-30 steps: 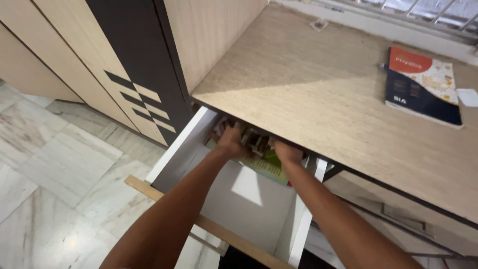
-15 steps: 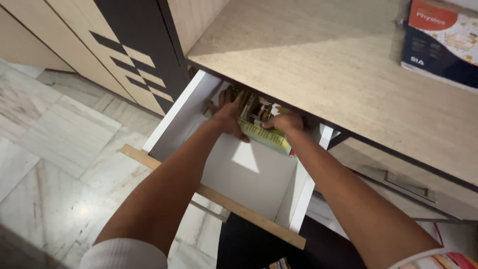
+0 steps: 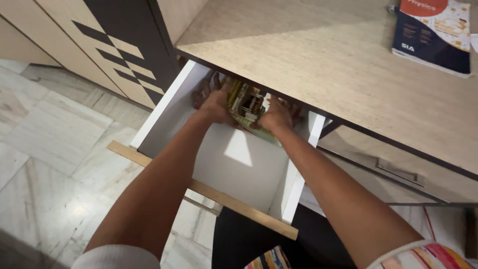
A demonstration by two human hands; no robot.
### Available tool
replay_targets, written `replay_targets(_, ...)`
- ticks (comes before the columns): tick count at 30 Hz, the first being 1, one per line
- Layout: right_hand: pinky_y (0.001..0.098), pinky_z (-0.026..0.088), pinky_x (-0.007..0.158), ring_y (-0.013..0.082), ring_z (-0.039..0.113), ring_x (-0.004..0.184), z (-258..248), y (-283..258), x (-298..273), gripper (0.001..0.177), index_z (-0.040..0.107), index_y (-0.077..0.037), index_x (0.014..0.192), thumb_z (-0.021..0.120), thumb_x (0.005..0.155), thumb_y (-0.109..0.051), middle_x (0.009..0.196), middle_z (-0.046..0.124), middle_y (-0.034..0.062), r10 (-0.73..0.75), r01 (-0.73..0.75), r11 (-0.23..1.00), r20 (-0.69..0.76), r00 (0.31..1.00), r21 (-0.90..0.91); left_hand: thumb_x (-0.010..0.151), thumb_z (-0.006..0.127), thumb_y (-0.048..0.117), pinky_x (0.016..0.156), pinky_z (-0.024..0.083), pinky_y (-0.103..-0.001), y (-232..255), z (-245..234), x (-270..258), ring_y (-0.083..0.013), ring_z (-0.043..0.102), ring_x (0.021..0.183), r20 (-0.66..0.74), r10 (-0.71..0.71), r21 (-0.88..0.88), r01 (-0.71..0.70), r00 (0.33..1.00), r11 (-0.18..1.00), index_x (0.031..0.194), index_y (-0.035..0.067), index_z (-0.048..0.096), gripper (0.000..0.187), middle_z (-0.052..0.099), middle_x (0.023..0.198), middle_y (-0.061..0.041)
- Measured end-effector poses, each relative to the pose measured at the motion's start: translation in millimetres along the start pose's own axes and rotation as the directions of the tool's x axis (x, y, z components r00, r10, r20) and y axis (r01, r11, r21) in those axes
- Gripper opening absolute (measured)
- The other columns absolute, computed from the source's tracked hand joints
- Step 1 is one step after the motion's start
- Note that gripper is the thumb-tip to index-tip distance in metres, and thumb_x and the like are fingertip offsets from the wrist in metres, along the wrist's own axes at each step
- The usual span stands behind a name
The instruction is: The person sorts and organizes various items including a red folder, informational papers, notebooks, and science textbooks into a desk drawer by hand.
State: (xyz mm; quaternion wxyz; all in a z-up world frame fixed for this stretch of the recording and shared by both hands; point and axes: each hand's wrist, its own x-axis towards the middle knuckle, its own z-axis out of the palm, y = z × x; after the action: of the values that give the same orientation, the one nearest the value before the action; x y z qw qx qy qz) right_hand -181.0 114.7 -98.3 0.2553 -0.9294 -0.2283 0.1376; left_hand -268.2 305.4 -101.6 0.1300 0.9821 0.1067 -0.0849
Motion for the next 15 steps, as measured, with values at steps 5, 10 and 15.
replay_targets(5, 0.0343, 0.042, 0.122, 0.0273, 0.055, 0.143, -29, -37, -40, 0.101, 0.056, -0.029, 0.152, 0.092, 0.058, -0.016, 0.153, 0.058, 0.0114, 0.045, -0.053, 0.997, 0.114, 0.992, 0.064, 0.036, 0.099, 0.056, 0.132, 0.006, -0.048, 4, -13, -29, -0.0486, 0.001, 0.156, -0.003, -0.054, -0.218, 0.052, 0.999, 0.975, 0.167, 0.016, 0.013, 0.161, 0.022, 0.165, -0.026)
replay_targets(10, 0.04, 0.032, 0.12, 0.0361, 0.039, 0.144, -29, -46, -40, 0.085, 0.059, -0.026, 0.141, 0.093, 0.065, -0.007, 0.163, 0.03, 0.0145, -0.077, 0.086, 0.979, 0.053, 0.996, -0.186, 0.053, 0.1, 0.052, 0.12, 0.001, -0.065, 28, -51, -52, -0.0497, -0.011, 0.155, 0.157, -0.192, -0.116, 0.211, 0.969, 0.971, 0.164, 0.023, 0.015, 0.143, 0.004, 0.169, -0.027)
replay_targets(15, 0.0422, 0.032, 0.122, 0.0378, 0.038, 0.147, -13, -22, -34, 0.075, 0.059, -0.026, 0.145, 0.082, 0.077, -0.006, 0.165, 0.029, 0.0161, -0.194, 0.201, 0.96, 0.055, 0.979, -0.196, 0.053, 0.09, 0.052, 0.129, 0.027, -0.038, 3, -10, -25, -0.0331, 0.046, 0.146, -0.03, -0.048, -0.418, 0.032, 0.998, 0.908, 0.159, 0.019, 0.036, 0.123, 0.061, 0.147, -0.016)
